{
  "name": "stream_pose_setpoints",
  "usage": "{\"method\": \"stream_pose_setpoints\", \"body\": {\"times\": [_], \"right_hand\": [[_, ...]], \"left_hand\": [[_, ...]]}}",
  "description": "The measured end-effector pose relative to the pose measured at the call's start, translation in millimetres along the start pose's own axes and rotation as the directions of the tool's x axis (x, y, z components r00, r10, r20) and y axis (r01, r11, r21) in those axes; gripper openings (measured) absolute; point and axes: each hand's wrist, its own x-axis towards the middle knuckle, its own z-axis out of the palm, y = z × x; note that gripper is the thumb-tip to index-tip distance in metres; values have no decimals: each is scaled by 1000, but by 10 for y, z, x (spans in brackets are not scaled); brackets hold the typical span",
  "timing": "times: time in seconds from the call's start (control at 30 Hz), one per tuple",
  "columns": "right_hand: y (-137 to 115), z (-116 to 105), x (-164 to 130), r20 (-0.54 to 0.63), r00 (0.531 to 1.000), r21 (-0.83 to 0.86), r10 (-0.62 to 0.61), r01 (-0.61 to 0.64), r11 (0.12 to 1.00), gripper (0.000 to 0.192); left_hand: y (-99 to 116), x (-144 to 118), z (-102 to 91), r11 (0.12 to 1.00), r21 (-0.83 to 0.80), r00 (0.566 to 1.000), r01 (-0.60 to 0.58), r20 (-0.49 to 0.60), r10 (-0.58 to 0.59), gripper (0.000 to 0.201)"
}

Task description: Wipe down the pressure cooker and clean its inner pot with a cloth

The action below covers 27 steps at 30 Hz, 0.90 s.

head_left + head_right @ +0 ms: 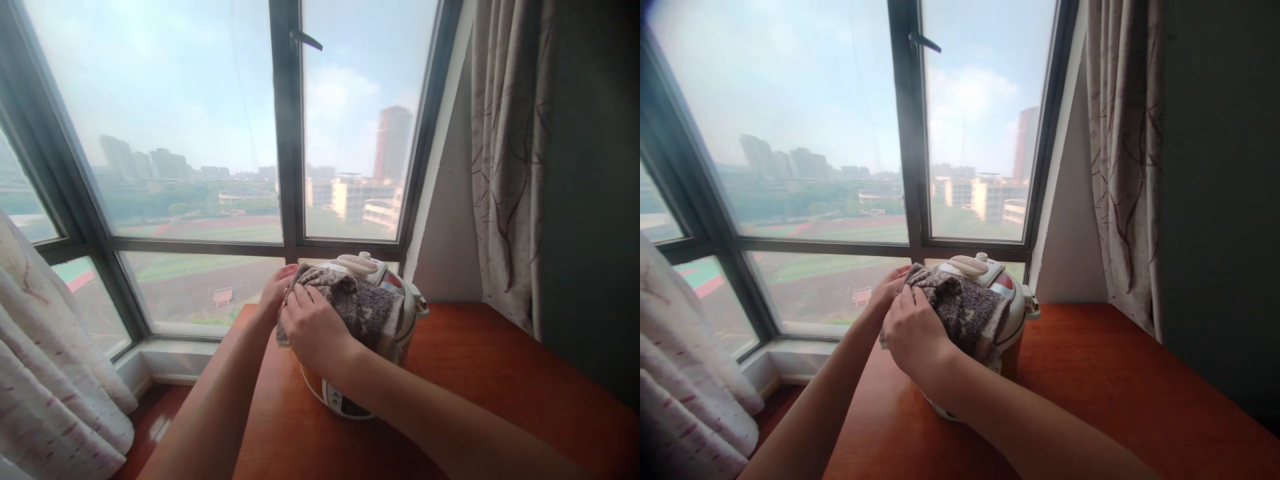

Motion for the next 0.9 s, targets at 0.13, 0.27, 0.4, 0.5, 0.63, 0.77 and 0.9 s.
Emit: {"method": "stream_pose_setpoints", "body": {"times": [0.13, 0.27, 0.4, 0.5, 0.63, 0.77, 0.9], "right_hand": [[81, -65, -375, -65, 993, 148, -94, 102, 984, 35], [229, -157, -720, -115, 991, 236, -64, 89, 968, 47], [343, -220, -968, -159, 984, 275, 84, -38, 961, 55], [379, -230, -1083, -210, 965, 275, 154, -93, 957, 54], [375, -219, -1155, -262, 950, 280, 173, -96, 955, 49], [365, -222, -1180, -264, 951, 278, 163, -86, 957, 47], [350, -219, -1194, -273, 948, 268, 164, -88, 959, 49]], "left_hand": [[-104, -125, -43, 994, 104, 1000, 12, 24, -15, 28], [-138, -212, -79, 989, 143, 999, 24, 42, -31, 34], [-119, -229, -91, 985, 172, 998, 20, 62, -31, 40], [-101, -280, -103, 981, 193, 997, 10, 68, -24, 40], [-76, -414, -119, 980, 199, 998, 3, 66, -16, 43], [-53, -559, -95, 980, 199, 999, 20, 25, -25, 44], [-57, -718, -24, 986, 167, 999, 4, 32, -10, 44]]}}
